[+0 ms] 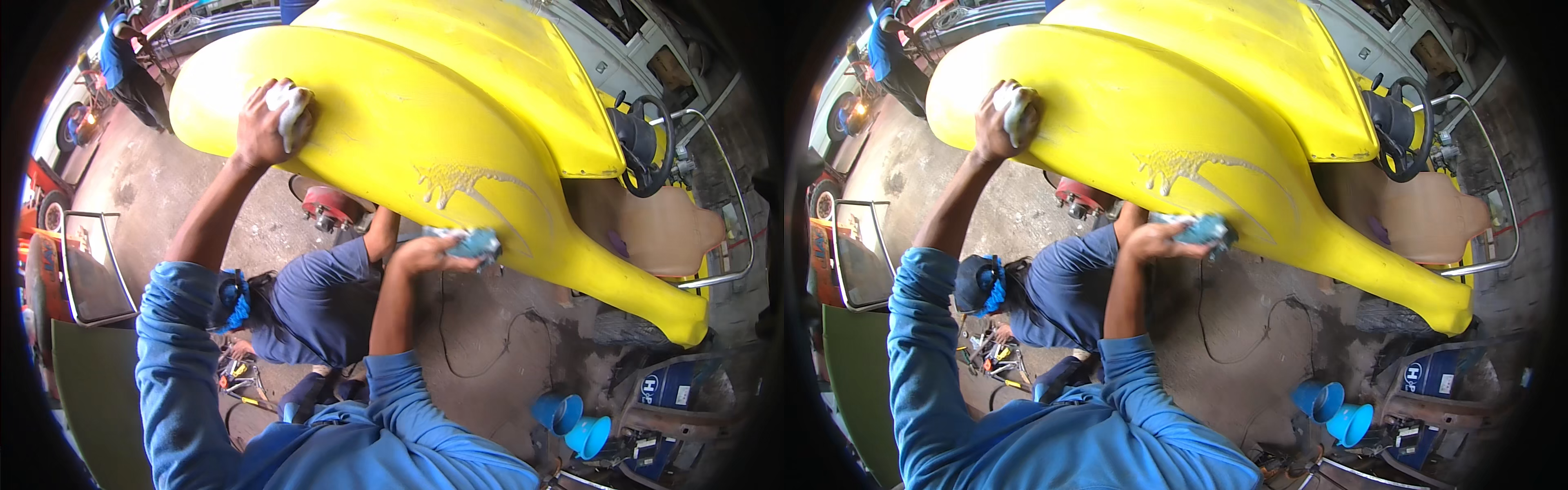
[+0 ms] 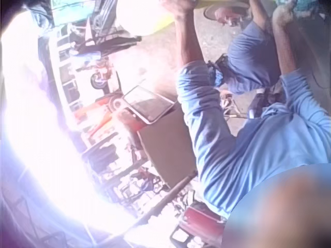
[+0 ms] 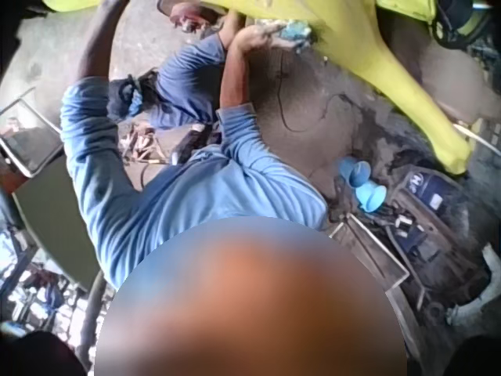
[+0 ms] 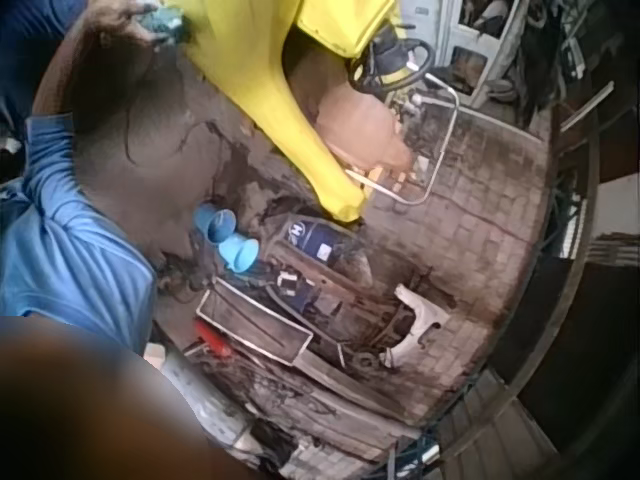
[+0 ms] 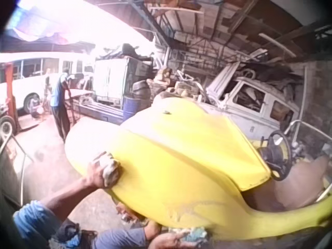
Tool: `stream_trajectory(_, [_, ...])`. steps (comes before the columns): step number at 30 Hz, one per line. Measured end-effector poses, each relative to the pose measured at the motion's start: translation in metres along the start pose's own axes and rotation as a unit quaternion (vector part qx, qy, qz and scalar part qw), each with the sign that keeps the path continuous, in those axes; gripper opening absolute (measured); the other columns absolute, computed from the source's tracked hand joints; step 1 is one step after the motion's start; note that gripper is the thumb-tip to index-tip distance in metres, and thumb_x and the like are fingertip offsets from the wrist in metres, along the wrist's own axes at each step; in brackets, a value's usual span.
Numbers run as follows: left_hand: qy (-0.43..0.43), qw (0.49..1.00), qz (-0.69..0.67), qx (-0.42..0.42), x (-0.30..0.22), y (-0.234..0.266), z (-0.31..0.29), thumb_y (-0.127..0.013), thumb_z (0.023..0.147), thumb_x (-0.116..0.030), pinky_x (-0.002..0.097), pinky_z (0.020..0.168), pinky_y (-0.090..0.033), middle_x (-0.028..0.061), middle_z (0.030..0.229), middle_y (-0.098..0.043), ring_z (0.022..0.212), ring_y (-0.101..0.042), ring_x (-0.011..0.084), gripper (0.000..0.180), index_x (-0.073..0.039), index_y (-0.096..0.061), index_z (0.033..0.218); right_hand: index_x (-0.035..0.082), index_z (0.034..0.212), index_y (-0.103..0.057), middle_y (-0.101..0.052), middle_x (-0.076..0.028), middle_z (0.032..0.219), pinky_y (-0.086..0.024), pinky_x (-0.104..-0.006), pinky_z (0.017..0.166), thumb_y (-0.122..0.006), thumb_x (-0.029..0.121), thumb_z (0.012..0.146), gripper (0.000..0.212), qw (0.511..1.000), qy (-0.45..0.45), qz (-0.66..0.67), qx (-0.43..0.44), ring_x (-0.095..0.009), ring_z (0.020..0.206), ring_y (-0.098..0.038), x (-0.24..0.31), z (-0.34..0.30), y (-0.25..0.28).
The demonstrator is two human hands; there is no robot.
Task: The person scrubs the yellow body of a small vehicle with a green sponge, then wipes it with a purple cloth. The person moves around the vehicle to clean different sections, including the hood and side panels.
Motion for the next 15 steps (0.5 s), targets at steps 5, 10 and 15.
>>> stream_trajectory(5, [0.009, 1.000, -0.003, 0.013, 0.007, -0.003, 0.000, -0.064, 0.073, -0.019, 0.0443, 0.085, -0.047, 0.0157, 0.101, -0.061, 0.095, -0.058, 0.0354, 0.028, -0.012, -0.059, 0.100, 0.010, 0.119, -0.057, -0.043, -0.023, 0.125, -0.033, -0.0554, 0.091, -0.067, 0.012, 0.067, 0.053, 0.914, 0.322, -0.032, 0.244, -0.043, 0.112, -0.043, 0.115, -0.088, -0.064])
stream_trajectory(10, [-0.050, 0.998, -0.031, 0.035, 0.004, -0.004, 0.006, -0.062, 0.073, -0.018, 0.0444, 0.093, -0.045, 0.0121, 0.098, -0.063, 0.098, -0.060, 0.0327, 0.029, -0.011, -0.059, 0.101, 0.023, 0.113, -0.060, -0.048, -0.013, 0.119, -0.030, -0.0574, 0.092, -0.074, 0.023, 0.058, 0.057, 0.821, 0.443, -0.145, 0.331, -0.035, 0.114, -0.043, 0.165, -0.079, -0.111])
stream_trajectory(15, [-0.030, 0.999, -0.015, -0.039, 0.009, 0.012, 0.003, -0.063, 0.071, -0.007, 0.0407, 0.076, -0.049, 0.0113, 0.086, -0.060, 0.081, -0.058, 0.0326, 0.026, -0.009, -0.058, 0.097, 0.018, 0.114, -0.060, -0.057, -0.011, 0.109, -0.043, -0.0427, 0.085, -0.069, 0.017, 0.069, 0.046, 0.841, 0.426, -0.146, 0.300, -0.032, 0.099, -0.055, 0.111, 0.073, -0.098])
Point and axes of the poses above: each hand's wrist, its own z-axis towards the middle knuckle, its own y-axis out of the back of the hand, x = y × z, the point moved 8 cm from there along z, towards the middle knuckle
